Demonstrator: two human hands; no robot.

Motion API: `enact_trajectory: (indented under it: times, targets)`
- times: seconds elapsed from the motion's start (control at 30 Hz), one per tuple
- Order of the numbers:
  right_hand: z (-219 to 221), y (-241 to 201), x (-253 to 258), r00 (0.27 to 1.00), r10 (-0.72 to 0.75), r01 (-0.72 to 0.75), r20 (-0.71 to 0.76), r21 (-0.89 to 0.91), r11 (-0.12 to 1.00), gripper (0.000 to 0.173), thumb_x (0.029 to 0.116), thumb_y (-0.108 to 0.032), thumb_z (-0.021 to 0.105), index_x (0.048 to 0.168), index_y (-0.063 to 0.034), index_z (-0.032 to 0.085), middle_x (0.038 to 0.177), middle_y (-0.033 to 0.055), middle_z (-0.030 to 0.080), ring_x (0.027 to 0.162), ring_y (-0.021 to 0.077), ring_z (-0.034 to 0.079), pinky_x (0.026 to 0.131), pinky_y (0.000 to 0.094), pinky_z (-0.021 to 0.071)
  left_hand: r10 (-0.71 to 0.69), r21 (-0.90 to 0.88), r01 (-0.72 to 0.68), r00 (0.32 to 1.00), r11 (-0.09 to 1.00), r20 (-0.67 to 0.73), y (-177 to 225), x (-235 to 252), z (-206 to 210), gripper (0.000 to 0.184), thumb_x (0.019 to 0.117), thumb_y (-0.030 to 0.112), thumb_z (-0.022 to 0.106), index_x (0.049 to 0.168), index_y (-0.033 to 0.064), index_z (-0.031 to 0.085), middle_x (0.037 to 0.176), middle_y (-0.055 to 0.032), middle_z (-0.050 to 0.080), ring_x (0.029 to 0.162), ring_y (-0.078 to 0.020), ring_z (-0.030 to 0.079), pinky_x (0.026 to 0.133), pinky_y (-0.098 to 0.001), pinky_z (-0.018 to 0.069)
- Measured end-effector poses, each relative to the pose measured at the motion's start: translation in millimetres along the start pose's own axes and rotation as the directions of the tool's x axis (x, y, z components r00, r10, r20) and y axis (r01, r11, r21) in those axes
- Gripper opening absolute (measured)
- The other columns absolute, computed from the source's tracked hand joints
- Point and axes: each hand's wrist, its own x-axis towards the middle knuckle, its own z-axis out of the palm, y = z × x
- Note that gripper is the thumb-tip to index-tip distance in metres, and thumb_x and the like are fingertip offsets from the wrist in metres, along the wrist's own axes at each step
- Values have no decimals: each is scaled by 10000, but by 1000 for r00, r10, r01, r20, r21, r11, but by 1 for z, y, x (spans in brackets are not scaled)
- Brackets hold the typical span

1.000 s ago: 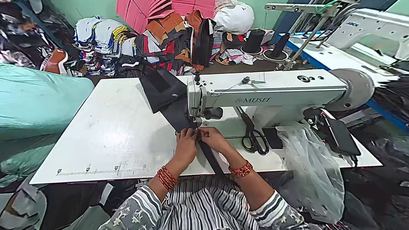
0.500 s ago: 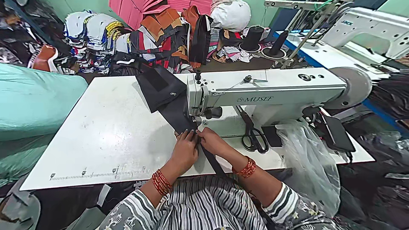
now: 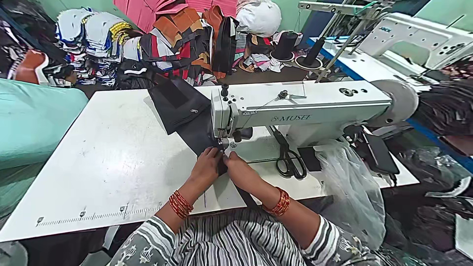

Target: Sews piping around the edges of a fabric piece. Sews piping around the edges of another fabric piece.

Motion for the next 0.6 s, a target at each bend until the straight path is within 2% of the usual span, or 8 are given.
enact_trajectory:
  times: [0.1,0.2,0.37,0.47,0.53,0.6]
  targets:
    - [-1,1,2,1000,-6,7,-7,26,1000,410,1019,47,438,1420,63,521,1343,301,508,1200,393,588,1022,431,491,-3,2,3,1000,1000,24,-2,-1,-2,478,970,10,452,1430,15,583,1531,-188,499,1494,-348,376,1215,-462,309]
    - [-3,3,9,1000,-3,4,-20,55,998,444,1027,38,430,1468,54,485,1370,314,494,1228,403,574,1047,440,477,58,2,-58,996,998,-66,-9,5,3,454,965,7,443,1386,-20,612,1482,-223,543,1453,-379,437,1195,-472,350]
    - [-8,2,23,1000,-9,10,-19,63,998,454,1023,29,439,1475,61,472,1427,314,481,1303,411,536,1089,457,450,86,5,-86,990,996,-115,-16,19,-2,414,969,-24,448,1333,-49,644,1430,-251,580,1415,-398,485,1194,-456,363]
    - [-7,3,22,998,-9,13,-55,79,997,468,1021,24,430,1487,34,478,1426,298,497,1298,393,546,1083,449,455,78,-15,-80,992,997,-96,-17,19,-3,422,980,-12,437,1354,-46,628,1457,-252,558,1435,-385,465,1209,-430,342]
    - [-2,9,19,992,3,19,-129,168,986,477,1027,-9,422,1500,9,486,1394,286,540,1277,383,564,1084,450,449,48,-89,-58,993,994,-112,-16,14,-2,411,1001,33,440,1359,-45,626,1484,-255,533,1457,-376,439,1225,-422,322]
    - [4,16,15,981,48,8,-190,281,960,470,1025,-36,452,1491,11,500,1333,259,594,1217,338,599,1071,414,454,-5,-162,-10,996,987,-92,-11,7,1,404,1041,120,455,1383,-22,615,1534,-232,489,1499,-364,377,1242,-456,279]
